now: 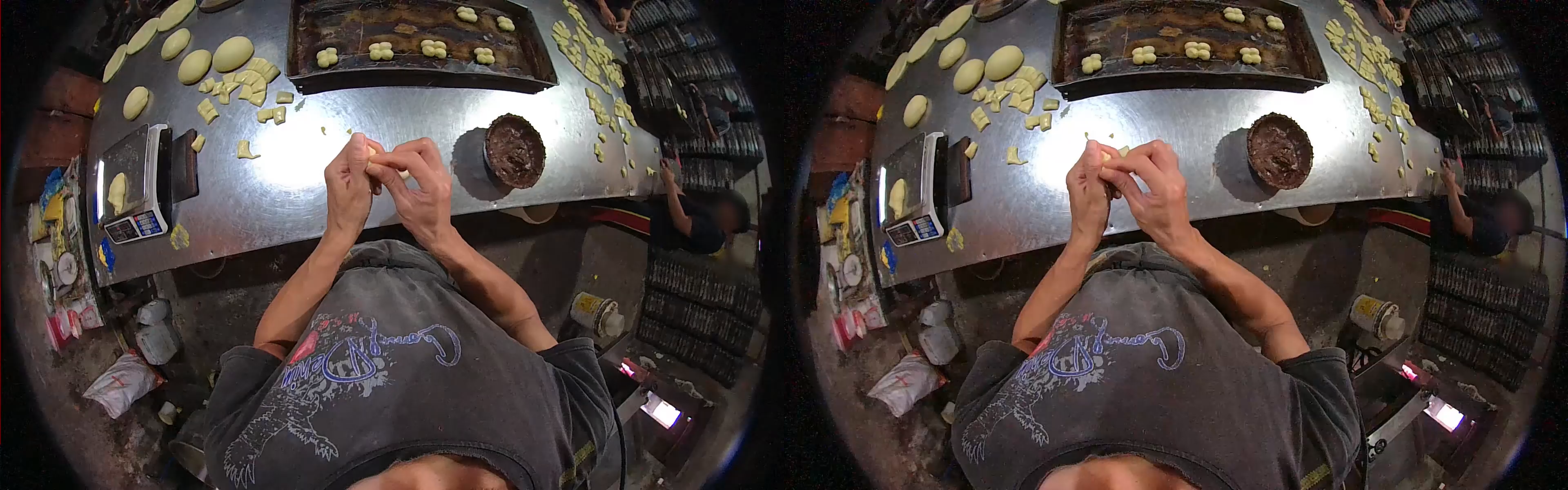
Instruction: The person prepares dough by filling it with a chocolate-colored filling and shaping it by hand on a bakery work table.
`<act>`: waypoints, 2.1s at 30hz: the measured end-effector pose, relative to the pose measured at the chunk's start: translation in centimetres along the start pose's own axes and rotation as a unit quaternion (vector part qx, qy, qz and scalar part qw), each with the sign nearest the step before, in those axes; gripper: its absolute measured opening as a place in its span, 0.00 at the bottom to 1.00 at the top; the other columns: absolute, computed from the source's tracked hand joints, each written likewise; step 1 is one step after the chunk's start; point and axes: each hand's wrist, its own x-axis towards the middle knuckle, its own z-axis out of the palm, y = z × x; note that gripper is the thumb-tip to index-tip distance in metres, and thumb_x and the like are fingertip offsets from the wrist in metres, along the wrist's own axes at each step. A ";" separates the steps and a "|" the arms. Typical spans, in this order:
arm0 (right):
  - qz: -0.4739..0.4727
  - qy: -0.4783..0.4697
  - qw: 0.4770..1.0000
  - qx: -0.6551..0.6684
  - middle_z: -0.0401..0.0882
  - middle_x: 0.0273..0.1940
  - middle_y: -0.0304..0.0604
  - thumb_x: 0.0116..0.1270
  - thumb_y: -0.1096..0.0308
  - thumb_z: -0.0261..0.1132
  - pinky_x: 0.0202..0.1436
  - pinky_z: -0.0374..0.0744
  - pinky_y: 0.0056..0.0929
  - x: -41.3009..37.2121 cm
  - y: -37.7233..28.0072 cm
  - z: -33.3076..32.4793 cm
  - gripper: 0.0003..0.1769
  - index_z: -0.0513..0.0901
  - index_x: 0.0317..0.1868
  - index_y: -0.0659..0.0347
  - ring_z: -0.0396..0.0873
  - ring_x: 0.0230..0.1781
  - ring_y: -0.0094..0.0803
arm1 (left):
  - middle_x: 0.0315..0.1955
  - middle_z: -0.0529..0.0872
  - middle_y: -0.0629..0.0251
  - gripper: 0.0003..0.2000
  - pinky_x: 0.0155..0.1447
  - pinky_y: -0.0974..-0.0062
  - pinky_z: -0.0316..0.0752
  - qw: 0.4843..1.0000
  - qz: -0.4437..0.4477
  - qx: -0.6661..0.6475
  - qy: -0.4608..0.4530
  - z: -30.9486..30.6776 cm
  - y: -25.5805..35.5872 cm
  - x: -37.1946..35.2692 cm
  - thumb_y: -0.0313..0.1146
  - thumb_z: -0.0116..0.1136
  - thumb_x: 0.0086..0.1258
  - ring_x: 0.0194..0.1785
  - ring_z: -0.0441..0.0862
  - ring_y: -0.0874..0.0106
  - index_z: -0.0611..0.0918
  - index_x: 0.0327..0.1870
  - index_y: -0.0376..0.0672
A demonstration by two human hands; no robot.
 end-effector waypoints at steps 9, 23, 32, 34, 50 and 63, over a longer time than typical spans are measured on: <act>0.349 -0.088 0.870 0.337 0.81 0.31 0.41 0.71 0.61 0.71 0.26 0.74 0.23 2.9 4.9 -3.3 0.15 0.83 0.42 0.68 0.78 0.26 0.25 | 0.27 0.87 0.65 0.48 0.29 0.84 0.71 0.998 -0.051 0.016 -0.026 4.0 -1.7 0.8 0.69 0.12 0.78 0.24 0.80 0.79 0.84 0.44 0.36; 0.164 -0.231 0.956 0.069 0.76 0.50 0.48 0.73 0.71 0.66 0.52 0.78 0.31 0.7 17.8 -0.8 0.12 0.82 0.54 0.63 0.79 0.45 0.37 | 0.57 0.84 0.50 0.39 0.33 0.81 0.78 0.964 -0.213 -0.002 0.162 -0.4 -5.2 -0.5 0.62 0.39 0.82 0.34 0.86 0.72 0.44 0.82 0.47; 0.212 -0.413 0.885 -0.029 0.67 0.54 0.59 0.61 0.67 0.70 0.57 0.76 0.46 -9.4 23.2 2.3 0.27 0.73 0.60 0.63 0.74 0.51 0.56 | 0.54 0.85 0.64 0.24 0.49 0.79 0.73 0.943 -0.190 0.016 0.273 -6.9 -4.9 -4.2 0.50 0.45 0.84 0.45 0.79 0.79 0.74 0.71 0.45; 0.258 -0.424 0.868 0.024 0.67 0.53 0.58 0.61 0.68 0.70 0.57 0.76 0.45 -8.9 22.1 2.4 0.27 0.73 0.60 0.62 0.73 0.52 0.56 | 0.54 0.85 0.64 0.23 0.49 0.78 0.74 0.944 -0.192 0.013 0.267 -7.7 -5.0 -5.1 0.50 0.45 0.85 0.45 0.79 0.79 0.75 0.70 0.45; 0.165 -0.343 0.921 -0.081 0.82 0.47 0.51 0.64 0.68 0.69 0.56 0.79 0.42 -4.1 22.9 15.9 0.13 0.87 0.48 0.62 0.80 0.50 0.46 | 0.54 0.84 0.64 0.22 0.55 0.77 0.71 0.959 -0.166 -0.021 0.231 -14.1 -2.7 -7.2 0.48 0.45 0.85 0.50 0.78 0.77 0.76 0.68 0.43; 0.035 -0.184 0.970 0.156 0.82 0.54 0.49 0.67 0.67 0.71 0.61 0.75 0.40 -2.7 2.5 10.3 0.17 0.84 0.55 0.59 0.78 0.53 0.41 | 0.75 0.66 0.55 0.33 0.78 0.59 0.61 0.943 -0.114 -0.275 0.151 -8.5 -1.2 0.0 0.62 0.32 0.83 0.74 0.65 0.60 0.56 0.82 0.55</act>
